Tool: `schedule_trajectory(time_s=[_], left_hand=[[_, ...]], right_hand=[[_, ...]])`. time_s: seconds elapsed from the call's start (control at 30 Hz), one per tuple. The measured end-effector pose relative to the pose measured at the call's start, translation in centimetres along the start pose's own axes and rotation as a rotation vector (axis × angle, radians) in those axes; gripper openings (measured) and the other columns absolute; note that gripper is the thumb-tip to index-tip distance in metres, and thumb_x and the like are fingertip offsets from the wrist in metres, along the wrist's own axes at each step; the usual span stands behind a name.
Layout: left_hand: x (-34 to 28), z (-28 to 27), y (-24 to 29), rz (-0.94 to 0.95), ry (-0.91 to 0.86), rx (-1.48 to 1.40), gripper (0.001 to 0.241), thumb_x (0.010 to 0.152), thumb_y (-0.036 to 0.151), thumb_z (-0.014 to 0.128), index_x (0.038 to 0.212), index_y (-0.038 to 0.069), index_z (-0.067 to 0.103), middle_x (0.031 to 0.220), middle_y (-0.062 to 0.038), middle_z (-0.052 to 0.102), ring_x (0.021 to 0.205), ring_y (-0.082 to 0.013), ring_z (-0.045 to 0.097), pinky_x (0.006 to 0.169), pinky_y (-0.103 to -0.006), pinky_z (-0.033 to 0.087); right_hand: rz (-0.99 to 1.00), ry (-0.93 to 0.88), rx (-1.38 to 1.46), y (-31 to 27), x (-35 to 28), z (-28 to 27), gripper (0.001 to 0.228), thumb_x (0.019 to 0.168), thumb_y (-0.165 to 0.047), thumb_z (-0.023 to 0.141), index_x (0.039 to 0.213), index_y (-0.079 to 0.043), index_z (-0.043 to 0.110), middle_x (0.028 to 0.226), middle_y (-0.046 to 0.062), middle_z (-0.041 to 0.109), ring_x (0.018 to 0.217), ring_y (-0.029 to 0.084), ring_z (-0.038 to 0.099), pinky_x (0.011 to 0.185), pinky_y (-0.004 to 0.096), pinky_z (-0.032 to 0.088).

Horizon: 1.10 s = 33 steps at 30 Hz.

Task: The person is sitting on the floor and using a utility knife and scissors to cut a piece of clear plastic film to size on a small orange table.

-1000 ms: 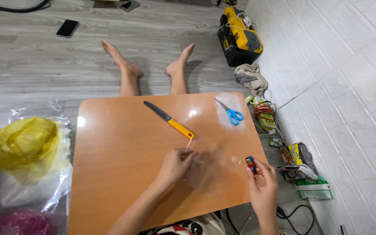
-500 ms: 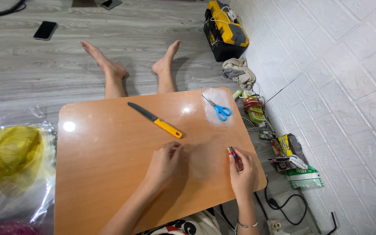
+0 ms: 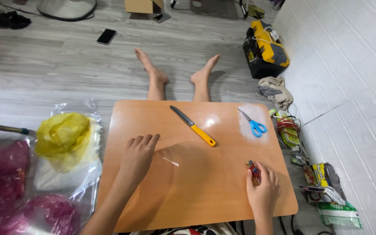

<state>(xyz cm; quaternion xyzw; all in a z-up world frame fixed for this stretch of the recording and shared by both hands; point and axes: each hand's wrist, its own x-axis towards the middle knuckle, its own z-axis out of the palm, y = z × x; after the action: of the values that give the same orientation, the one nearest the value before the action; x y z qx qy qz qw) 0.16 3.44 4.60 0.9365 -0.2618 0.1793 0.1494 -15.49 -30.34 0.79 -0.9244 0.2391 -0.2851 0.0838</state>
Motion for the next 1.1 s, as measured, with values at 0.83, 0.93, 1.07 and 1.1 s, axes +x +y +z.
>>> schedule_trajectory(time_s=[0.83,0.93,1.07,1.1], left_hand=[[-9.4,0.8,0.4,0.072,-0.066,-0.343,0.049,0.082,0.043,0.076,0.122,0.015,0.072,0.131,0.001,0.067,0.132,-0.0244,0.054,0.103,-0.0415,0.046],[-8.5,0.3,-0.7,0.266,0.012,-0.170,0.030,0.089,0.026,0.063,0.114,0.010,0.069,0.120,-0.005,0.067,0.115,-0.0271,0.060,0.097,-0.0410,0.045],[-9.3,0.5,-1.0,0.197,0.020,-0.327,0.031,0.089,0.026,0.064,0.115,0.009,0.069,0.116,-0.005,0.068,0.111,-0.0255,0.062,0.094,-0.0394,0.047],[-9.1,0.6,-1.1,0.173,0.019,-0.381,0.032,0.089,0.025,0.065,0.116,0.009,0.069,0.115,-0.005,0.069,0.109,-0.0249,0.062,0.093,-0.0388,0.048]], right_hand=[[-0.148,0.117,0.047,-1.5,-0.5,-0.5,0.040,0.093,-0.031,0.070,0.127,-0.011,0.067,0.128,0.007,0.058,0.115,0.027,0.060,0.098,0.044,0.048],[-0.172,-0.095,0.317,-5.8,1.7,-2.0,0.035,0.089,-0.021,0.070,0.122,-0.010,0.068,0.122,0.007,0.061,0.113,0.024,0.060,0.099,0.038,0.048],[-0.111,-0.149,0.479,-9.1,1.1,-2.1,0.034,0.089,-0.019,0.071,0.121,-0.009,0.068,0.119,0.007,0.062,0.110,0.023,0.062,0.097,0.037,0.050],[-0.089,-0.171,0.531,-9.7,1.0,-1.7,0.034,0.089,-0.018,0.071,0.121,-0.008,0.068,0.119,0.007,0.063,0.109,0.023,0.062,0.096,0.037,0.051]])
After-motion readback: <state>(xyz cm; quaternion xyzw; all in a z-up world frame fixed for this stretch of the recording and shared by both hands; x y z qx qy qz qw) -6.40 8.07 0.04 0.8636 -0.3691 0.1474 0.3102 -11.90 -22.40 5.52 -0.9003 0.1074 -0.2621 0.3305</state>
